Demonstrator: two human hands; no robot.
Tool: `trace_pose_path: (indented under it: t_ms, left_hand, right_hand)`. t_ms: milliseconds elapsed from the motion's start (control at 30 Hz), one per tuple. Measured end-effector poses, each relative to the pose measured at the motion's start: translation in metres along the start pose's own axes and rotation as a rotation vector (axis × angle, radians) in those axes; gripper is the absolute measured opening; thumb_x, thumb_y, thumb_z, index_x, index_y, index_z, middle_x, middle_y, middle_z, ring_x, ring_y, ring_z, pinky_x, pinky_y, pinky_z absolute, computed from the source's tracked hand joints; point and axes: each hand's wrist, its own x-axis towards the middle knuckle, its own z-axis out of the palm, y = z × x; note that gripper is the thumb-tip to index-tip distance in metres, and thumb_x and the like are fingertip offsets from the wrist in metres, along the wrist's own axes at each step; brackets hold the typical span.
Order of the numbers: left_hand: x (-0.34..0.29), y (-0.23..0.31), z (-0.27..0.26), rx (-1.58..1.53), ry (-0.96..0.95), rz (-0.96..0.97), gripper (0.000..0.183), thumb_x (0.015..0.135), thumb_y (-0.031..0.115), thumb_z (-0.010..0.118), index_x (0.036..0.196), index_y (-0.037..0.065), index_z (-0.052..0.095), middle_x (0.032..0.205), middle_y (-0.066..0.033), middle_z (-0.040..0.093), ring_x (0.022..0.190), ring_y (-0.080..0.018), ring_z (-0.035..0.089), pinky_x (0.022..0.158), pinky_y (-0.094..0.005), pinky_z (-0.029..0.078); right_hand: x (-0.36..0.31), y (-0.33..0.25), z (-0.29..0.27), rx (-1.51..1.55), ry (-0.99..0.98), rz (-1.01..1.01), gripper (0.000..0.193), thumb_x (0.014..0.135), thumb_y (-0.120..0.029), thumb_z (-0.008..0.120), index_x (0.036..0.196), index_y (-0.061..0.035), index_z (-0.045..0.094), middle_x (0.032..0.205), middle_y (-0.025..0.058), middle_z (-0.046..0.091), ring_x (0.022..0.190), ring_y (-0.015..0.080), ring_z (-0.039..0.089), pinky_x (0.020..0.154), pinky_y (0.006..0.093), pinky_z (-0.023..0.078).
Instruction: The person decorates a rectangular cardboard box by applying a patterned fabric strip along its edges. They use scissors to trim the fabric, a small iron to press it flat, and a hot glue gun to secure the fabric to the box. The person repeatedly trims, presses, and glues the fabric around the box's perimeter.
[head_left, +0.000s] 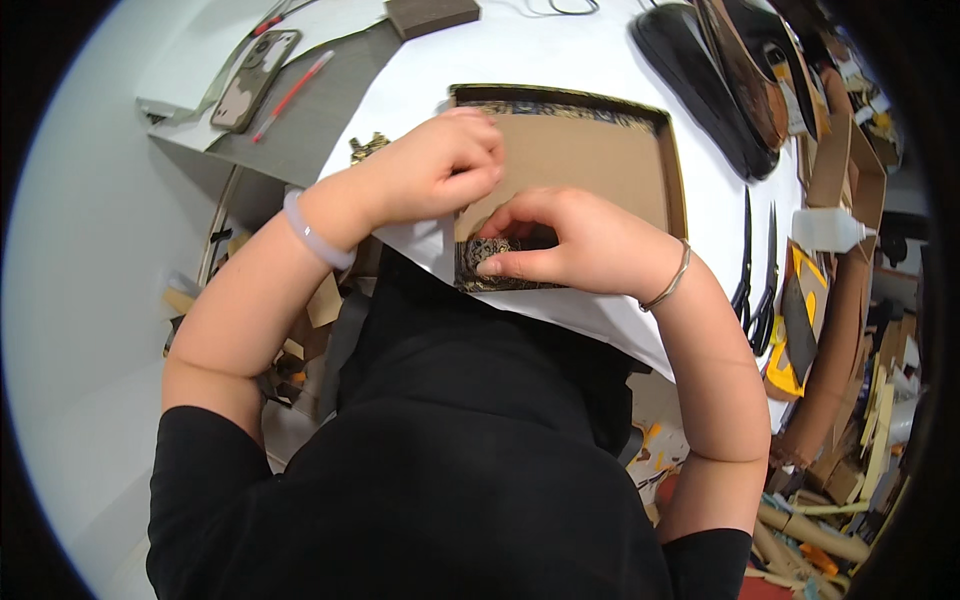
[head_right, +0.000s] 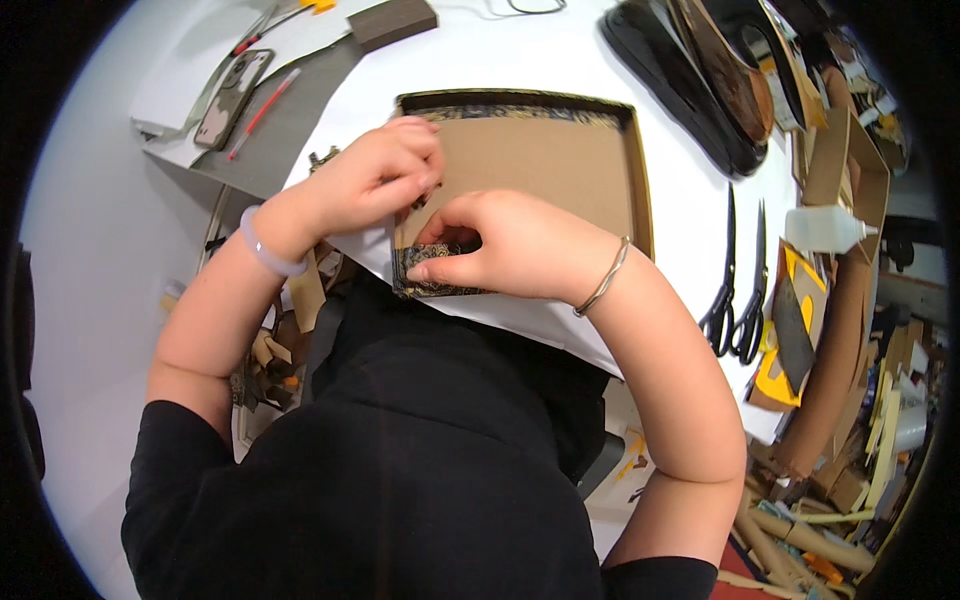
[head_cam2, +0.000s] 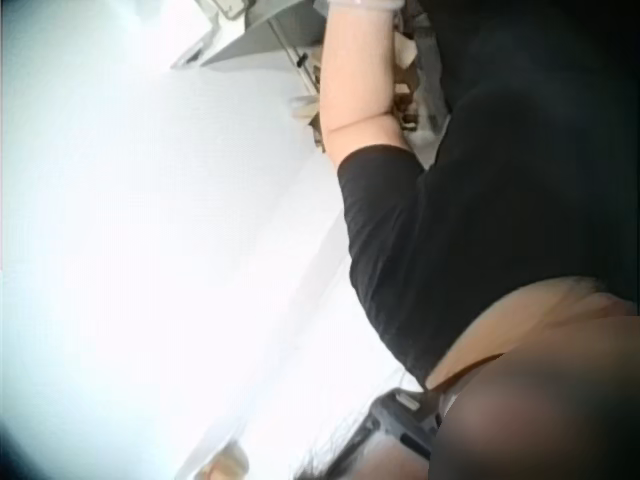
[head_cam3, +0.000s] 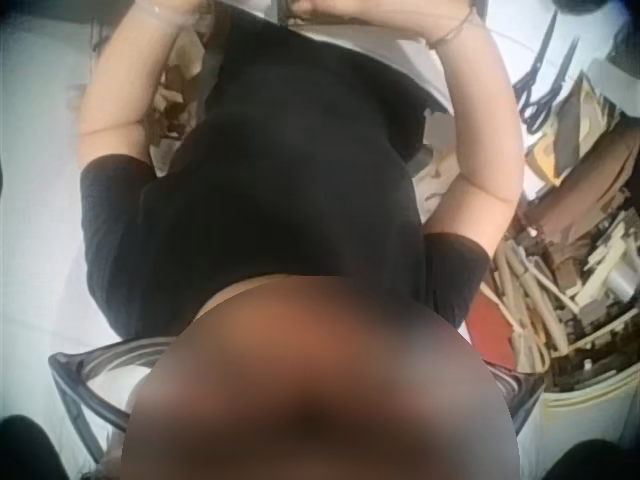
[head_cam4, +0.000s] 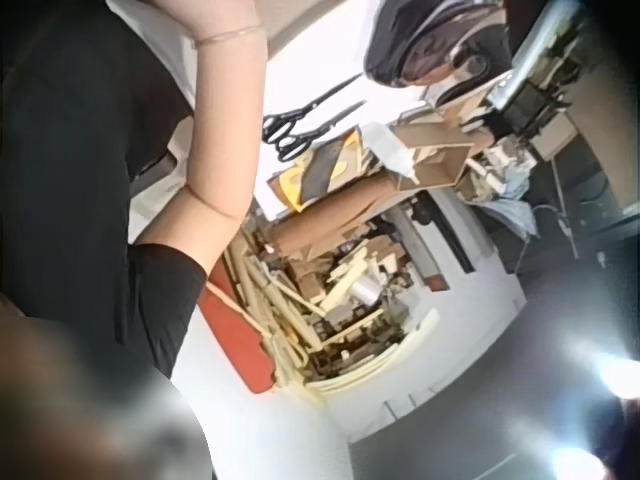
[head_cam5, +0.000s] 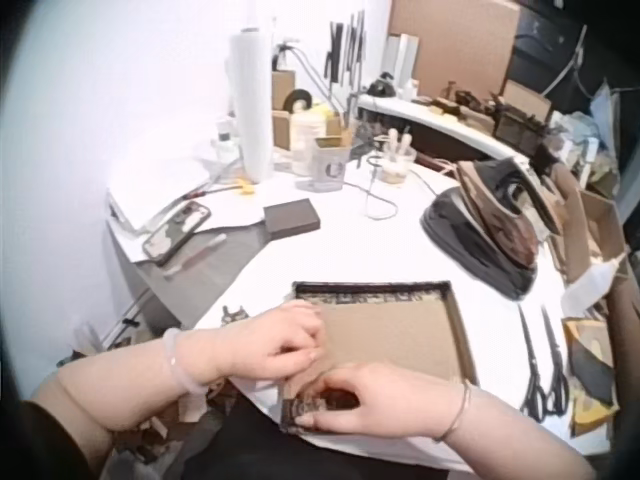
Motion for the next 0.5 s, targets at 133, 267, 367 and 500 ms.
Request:
trace_pose_path:
  t_ms: [133,267,367,500]
  left_hand:
    - [0.014,0.002,-0.02,-0.32,0.016,-0.298,0.029,0.108,0.019,0.057,0.086,-0.001,0.063,0.095,-0.0101,0.068,0.095,-0.0253,0.066,0.106,-0.0384,0.052]
    - [0.003,0.033,-0.033,-0.222,0.485,-0.232,0.027,0.115,0.016,0.05,0.105,-0.001,0.068,0.108,-0.0097,0.072,0.104,-0.0199,0.068,0.105,-0.0353,0.053]
    - [-0.031,0.063,-0.02,-0.382,0.811,-0.306,0.026,0.119,0.016,0.048,0.122,-0.002,0.067,0.115,-0.0095,0.073,0.115,-0.0182,0.068,0.108,-0.0349,0.052]
    - [-0.083,0.079,0.019,-0.348,0.842,-0.407,0.021,0.116,0.005,0.047,0.131,-0.003,0.06,0.127,-0.0141,0.066,0.119,-0.0204,0.066,0.112,-0.0372,0.051]
  right_hand:
    - [0.029,-0.005,0.004,0.018,-0.035,0.013,0.038,0.098,-0.03,0.089,0.119,-0.0001,0.079,0.106,0.0098,0.082,0.095,0.0184,0.075,0.091,0.0335,0.06]
    - [0.045,-0.01,-0.001,0.042,-0.105,0.105,0.031,0.099,-0.025,0.088,0.113,0.0004,0.078,0.099,0.0084,0.081,0.089,0.0163,0.073,0.086,0.033,0.06]
    - [0.052,-0.017,0.006,0.018,-0.068,0.09,0.028,0.099,-0.023,0.088,0.109,0.0008,0.077,0.095,0.0074,0.08,0.087,0.0154,0.072,0.083,0.0327,0.059]
    - [0.058,-0.016,0.013,-0.02,-0.034,0.07,0.027,0.098,-0.022,0.088,0.104,0.0011,0.076,0.09,0.0073,0.078,0.085,0.0155,0.071,0.081,0.0325,0.058]
